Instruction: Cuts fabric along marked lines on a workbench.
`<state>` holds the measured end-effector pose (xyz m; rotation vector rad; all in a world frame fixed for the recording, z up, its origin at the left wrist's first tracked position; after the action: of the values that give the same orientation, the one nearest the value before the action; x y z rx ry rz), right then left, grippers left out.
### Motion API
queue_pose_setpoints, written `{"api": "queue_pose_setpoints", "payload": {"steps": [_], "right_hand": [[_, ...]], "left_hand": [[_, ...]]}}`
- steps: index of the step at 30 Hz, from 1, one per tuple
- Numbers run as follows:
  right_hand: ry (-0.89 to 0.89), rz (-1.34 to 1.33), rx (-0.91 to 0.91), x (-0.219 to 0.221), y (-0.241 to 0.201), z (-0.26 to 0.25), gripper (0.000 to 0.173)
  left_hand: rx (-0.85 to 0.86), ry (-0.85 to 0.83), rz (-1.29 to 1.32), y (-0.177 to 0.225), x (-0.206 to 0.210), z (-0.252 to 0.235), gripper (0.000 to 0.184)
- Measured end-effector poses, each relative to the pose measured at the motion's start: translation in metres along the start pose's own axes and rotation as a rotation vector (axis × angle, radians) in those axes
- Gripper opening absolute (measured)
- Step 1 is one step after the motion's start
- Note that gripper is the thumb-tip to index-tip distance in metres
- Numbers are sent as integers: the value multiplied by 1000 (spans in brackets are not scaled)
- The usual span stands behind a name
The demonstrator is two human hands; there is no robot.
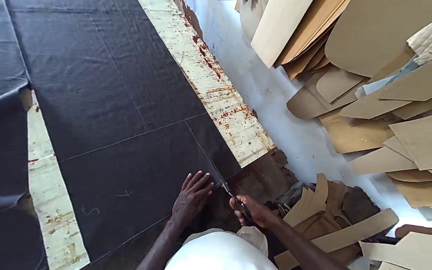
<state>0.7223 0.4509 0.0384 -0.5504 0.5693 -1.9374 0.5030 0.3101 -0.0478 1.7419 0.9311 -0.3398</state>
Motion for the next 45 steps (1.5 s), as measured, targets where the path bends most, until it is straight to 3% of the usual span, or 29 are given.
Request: {"api": "queue_pose_setpoints", "payload": {"steps": [11,18,26,34,45], "right_hand": [[52,3,25,3,-3,-5,48],[27,23,4,2,-38,-22,43],[119,57,7,7,-30,-35,45],[73,87,7,8,-75,-48,41],[107,121,28,9,-87,-61,37]], "left_hand": [[4,15,7,1,1,1,33],[15,26,21,2,0,0,33],[0,33,29,2,0,0,33],[3,36,45,2,0,0,33],[4,44,31,2,1,-1,33]]}}
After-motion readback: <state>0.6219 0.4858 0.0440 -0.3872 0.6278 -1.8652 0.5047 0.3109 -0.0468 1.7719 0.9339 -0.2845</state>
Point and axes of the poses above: each hand's wrist, its own z-axis away from the middle knuckle, its own x-axis out of the palm, y = z × x, the point moved 1 cm from there along -z, towards the middle knuckle, and after that the axes turned 6 degrees about z, right-handed, at the moved point
